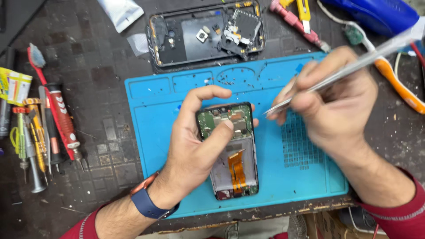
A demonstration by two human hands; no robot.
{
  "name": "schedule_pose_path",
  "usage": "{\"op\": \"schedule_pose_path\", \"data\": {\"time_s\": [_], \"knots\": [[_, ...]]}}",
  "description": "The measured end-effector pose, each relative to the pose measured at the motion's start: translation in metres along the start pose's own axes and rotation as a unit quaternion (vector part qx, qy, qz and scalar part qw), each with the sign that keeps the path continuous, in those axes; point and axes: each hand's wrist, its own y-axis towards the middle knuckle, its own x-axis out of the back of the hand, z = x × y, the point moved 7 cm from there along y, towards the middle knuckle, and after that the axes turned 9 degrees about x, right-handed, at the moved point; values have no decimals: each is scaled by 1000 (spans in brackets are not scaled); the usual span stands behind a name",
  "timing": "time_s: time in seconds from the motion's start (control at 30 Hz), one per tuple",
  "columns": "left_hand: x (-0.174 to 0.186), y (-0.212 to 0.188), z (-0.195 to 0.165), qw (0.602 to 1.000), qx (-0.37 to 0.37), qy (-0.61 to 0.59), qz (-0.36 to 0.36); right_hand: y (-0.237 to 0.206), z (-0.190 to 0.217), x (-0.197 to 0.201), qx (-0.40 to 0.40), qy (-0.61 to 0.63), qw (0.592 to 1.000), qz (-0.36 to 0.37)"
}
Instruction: The person works on a disassembled smartphone on a blue repair mat, first manipulating small internal components by hand, then using a metal pry tool to lift the battery flex cable and connectors, and finally using a yellow plastic pry bar to separate the display assembly from the phone frame, peeling the screen away by the end.
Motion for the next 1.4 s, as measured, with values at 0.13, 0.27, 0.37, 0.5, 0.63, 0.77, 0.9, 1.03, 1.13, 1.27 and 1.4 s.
{"op": "schedule_pose_path", "data": {"time_s": [0.13,0.27,0.37,0.5,0.63,0.77,0.9,1.03,1.13,1.27,1.4], "knots": [[0,-3,-11,984,-82,154,-39,-5,-2,-11,26,-17,999,37],[3,3,1,999,-15,33,-29,-6,2,-13,46,-64,995,66],[4,4,0,998,-30,35,-32,-10,1,-12,67,-120,987,84],[5,5,1,999,-30,24,-37,-16,-2,-10,68,-145,983,88],[5,6,2,999,-27,9,-32,-16,-2,-13,76,-155,980,101],[4,6,2,999,-24,10,-29,-14,-1,-14,76,-154,980,99],[5,6,0,998,-33,31,-33,-14,2,-16,98,-168,972,130],[4,7,-1,998,-39,30,-26,-15,1,-13,90,-142,978,127],[7,9,0,999,-22,18,-21,-17,-1,-10,76,-122,984,110],[8,11,2,1000,-9,-13,-1,-20,-5,-7,50,-118,987,98],[7,11,1,1000,-12,-11,12,-21,-7,-4,37,-106,989,97]]}}
